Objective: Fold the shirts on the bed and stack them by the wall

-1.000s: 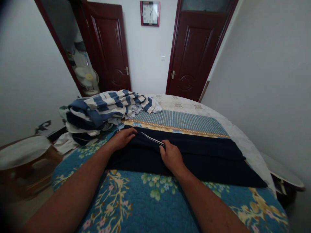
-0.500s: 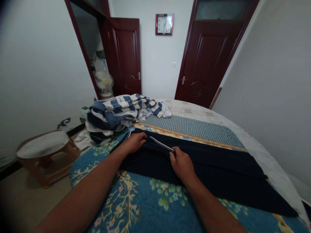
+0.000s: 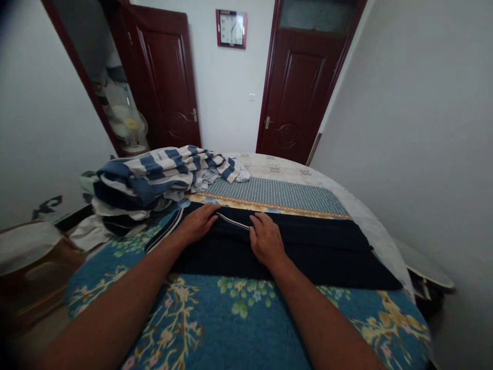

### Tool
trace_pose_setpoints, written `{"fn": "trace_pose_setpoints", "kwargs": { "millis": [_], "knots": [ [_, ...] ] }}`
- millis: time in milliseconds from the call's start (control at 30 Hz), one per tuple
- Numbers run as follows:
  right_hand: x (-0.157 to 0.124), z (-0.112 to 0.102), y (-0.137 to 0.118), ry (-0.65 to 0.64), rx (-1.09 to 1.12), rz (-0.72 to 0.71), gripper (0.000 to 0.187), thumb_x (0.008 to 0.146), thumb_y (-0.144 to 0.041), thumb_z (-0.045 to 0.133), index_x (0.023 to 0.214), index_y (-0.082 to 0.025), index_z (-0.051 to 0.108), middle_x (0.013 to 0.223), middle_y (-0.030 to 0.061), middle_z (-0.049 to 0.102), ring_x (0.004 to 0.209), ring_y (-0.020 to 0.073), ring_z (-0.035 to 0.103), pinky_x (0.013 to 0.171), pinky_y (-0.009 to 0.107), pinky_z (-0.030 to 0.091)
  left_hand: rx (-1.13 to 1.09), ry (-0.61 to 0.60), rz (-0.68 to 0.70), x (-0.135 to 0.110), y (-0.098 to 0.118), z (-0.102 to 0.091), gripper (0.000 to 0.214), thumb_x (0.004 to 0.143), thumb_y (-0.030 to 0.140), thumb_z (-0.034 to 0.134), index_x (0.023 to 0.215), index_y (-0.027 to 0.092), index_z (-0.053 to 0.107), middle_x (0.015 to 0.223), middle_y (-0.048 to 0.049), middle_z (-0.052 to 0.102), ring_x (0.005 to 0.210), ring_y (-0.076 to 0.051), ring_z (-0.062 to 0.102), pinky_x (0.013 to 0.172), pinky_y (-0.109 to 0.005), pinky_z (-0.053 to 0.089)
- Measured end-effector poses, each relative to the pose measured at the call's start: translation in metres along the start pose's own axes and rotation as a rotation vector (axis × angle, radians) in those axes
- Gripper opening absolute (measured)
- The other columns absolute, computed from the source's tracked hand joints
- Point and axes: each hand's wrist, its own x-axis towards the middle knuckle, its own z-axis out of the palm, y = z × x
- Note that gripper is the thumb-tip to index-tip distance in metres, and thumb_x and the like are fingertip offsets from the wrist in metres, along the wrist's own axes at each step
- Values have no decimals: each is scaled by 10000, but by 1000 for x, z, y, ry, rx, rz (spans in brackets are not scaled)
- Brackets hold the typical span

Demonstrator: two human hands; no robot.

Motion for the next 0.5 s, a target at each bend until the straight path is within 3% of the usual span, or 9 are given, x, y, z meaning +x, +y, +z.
{"fn": "trace_pose_setpoints", "kwargs": {
  "millis": [167,333,500],
  "knots": [
    [3,0,5,-252,-73,177,553,1111,-498,371,1525,-200,584,1643,133,490,1550,314,391,1281,547,276,152,-181,-68,2,-12,17,605,1021,501,499,1578,265,512,1653,-123,492,1537,-357,415,1241,-589,334],
    [7,-11,22,-303,-112,303,618,1107,-587,324,1584,-248,520,1714,100,390,1604,316,289,1300,584,190,239,-189,-93,7,-21,22,768,1018,583,416,1682,206,333,1742,-155,333,1558,-374,387,1224,-623,348],
    [9,-18,53,-327,-176,421,688,1093,-614,331,1653,-223,415,1758,121,284,1632,348,196,1298,617,138,278,-207,-152,9,-26,28,869,1000,636,375,1701,136,256,1752,-188,295,1596,-367,320,1253,-608,307]
  ]
}}
